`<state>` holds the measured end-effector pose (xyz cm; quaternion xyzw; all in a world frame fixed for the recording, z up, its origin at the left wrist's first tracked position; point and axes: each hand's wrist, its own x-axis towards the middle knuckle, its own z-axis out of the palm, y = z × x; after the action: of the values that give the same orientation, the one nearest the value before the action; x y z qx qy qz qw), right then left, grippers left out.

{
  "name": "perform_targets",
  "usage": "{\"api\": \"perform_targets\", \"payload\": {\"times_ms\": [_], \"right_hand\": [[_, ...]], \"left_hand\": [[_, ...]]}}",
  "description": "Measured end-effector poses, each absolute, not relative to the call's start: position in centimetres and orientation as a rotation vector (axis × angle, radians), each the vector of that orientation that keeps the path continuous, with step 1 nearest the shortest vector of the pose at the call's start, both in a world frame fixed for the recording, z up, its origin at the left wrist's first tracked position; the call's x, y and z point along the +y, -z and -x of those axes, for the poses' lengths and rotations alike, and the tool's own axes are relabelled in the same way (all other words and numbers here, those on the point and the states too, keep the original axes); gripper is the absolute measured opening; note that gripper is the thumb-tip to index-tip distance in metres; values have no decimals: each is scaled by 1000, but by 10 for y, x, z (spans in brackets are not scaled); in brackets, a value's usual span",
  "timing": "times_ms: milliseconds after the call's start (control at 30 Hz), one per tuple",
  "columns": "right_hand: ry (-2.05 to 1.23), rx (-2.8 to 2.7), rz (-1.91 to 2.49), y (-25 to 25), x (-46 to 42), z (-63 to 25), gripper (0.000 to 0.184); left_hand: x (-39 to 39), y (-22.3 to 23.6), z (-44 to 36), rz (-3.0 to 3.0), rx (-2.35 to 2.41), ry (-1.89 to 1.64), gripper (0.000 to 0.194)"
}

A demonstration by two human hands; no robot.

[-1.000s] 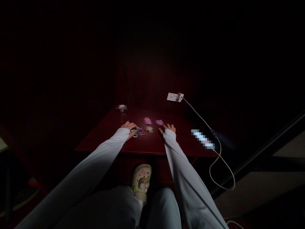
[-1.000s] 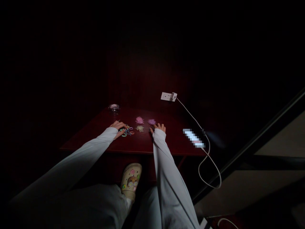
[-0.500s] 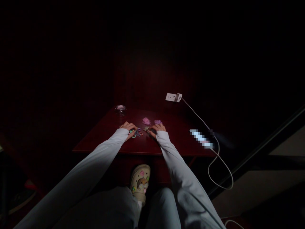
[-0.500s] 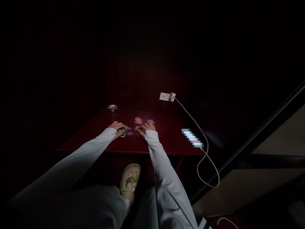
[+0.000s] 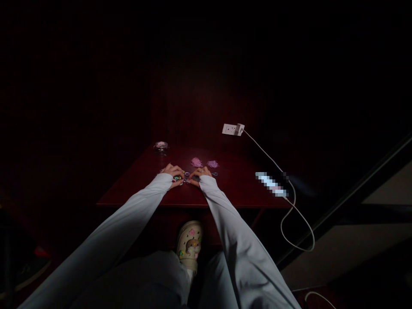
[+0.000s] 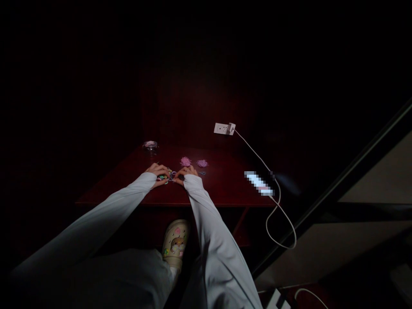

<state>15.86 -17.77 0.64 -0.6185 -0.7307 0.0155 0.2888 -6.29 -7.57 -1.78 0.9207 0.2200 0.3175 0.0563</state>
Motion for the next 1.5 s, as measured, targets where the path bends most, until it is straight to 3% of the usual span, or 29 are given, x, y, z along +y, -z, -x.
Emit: {"api": "perform_targets", "payload": {"times_ms": [733,900,1133,1333,1500], "right_hand": [[-263,-1730,1527,0,-163,-162,38],[-190,-1468,1568,-1,-163,-171,33],[184,-1003,2105,-14,-186,-210,25],[213,-1034,2258,-19,-193,-215,28],[185,-1215,2127,-21,-192,-201,23]], "left_hand": [[-56,29,61,-2777,660,-969,14],[-63,26,63,-2752,650,-999,12],[-65,27,63,-2749,644,-1027,16],[-66,27,62,-2737,628,-1051,14],[-68,27,58,-2728,640,-1089,15]]}}
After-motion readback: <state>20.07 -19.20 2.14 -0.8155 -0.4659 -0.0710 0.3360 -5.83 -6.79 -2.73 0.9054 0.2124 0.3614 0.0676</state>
